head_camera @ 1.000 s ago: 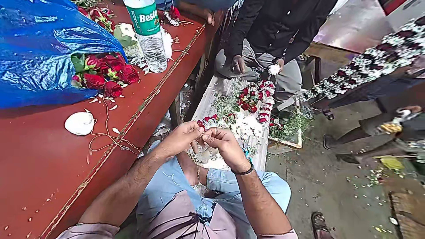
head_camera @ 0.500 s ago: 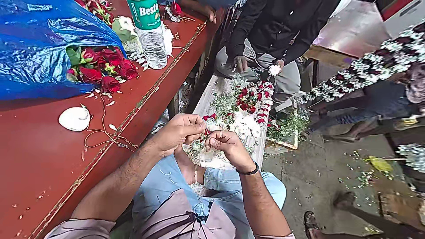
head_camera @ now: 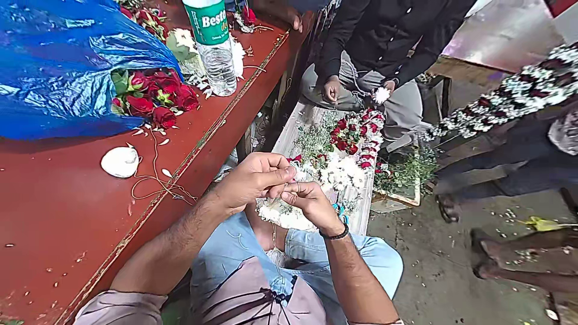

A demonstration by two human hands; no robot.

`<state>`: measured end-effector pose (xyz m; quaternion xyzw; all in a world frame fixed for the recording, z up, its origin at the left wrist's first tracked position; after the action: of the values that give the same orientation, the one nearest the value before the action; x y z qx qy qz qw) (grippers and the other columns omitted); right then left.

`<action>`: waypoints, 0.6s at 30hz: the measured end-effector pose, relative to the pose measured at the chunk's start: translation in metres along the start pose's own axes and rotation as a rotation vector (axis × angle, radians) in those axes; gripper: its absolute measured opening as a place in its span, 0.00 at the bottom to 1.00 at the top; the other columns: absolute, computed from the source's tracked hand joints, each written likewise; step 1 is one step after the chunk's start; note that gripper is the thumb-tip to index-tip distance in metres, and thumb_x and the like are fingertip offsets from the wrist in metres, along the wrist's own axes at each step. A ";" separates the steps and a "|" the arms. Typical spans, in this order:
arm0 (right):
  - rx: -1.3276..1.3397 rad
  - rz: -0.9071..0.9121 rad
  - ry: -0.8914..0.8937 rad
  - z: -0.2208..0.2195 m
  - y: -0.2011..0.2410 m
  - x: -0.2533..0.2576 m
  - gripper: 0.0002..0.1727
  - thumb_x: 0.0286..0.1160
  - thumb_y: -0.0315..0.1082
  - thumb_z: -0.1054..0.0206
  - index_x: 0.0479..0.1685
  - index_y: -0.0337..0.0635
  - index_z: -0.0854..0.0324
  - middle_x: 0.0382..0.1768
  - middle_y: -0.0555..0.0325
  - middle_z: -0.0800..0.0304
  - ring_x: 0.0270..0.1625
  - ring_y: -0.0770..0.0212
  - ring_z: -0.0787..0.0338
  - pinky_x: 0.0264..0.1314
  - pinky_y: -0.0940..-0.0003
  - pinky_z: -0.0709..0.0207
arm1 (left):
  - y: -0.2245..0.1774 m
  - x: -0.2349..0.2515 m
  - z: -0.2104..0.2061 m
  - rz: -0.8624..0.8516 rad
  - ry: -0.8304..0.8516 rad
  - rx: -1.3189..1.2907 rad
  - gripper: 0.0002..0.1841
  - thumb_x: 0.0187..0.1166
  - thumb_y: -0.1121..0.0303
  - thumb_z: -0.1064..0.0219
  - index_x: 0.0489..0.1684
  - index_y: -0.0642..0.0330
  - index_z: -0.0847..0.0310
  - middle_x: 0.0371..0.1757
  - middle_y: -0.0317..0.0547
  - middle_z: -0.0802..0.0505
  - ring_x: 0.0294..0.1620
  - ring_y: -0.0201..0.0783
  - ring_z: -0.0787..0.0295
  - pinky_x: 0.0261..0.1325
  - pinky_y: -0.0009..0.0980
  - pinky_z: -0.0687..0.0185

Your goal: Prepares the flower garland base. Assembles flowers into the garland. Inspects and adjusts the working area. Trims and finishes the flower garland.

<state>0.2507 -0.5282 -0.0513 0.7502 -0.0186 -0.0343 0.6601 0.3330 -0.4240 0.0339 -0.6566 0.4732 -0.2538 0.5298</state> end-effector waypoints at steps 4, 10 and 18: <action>0.002 0.018 -0.025 -0.002 -0.004 0.007 0.09 0.80 0.25 0.34 0.43 0.36 0.06 0.49 0.53 0.04 0.56 0.64 0.08 0.66 0.63 0.15 | -0.004 0.004 0.001 0.017 -0.030 0.061 0.11 0.88 0.68 0.39 0.34 0.63 0.19 0.20 0.42 0.20 0.16 0.26 0.30 0.18 0.18 0.36; 0.016 0.019 -0.058 -0.006 -0.005 0.012 0.09 0.80 0.27 0.33 0.44 0.35 0.06 0.48 0.53 0.04 0.54 0.63 0.08 0.64 0.63 0.14 | -0.009 0.004 0.005 -0.013 -0.039 0.071 0.10 0.87 0.69 0.38 0.36 0.64 0.19 0.20 0.43 0.19 0.17 0.27 0.29 0.19 0.19 0.34; 0.099 0.112 -0.039 -0.012 0.002 0.012 0.11 0.84 0.26 0.38 0.46 0.32 0.09 0.47 0.51 0.04 0.55 0.62 0.07 0.66 0.62 0.15 | -0.008 0.009 0.006 -0.055 -0.044 0.036 0.10 0.90 0.69 0.41 0.37 0.64 0.21 0.17 0.43 0.23 0.12 0.27 0.36 0.15 0.19 0.43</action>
<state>0.2641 -0.5176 -0.0480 0.7789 -0.0750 -0.0107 0.6226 0.3448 -0.4296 0.0383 -0.6651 0.4383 -0.2623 0.5447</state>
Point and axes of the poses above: each hand's wrist, its own x-axis towards the middle knuckle, its own z-axis out of the back of the hand, y = z × x, the point moved 8 cm from there along x, towards the middle knuckle
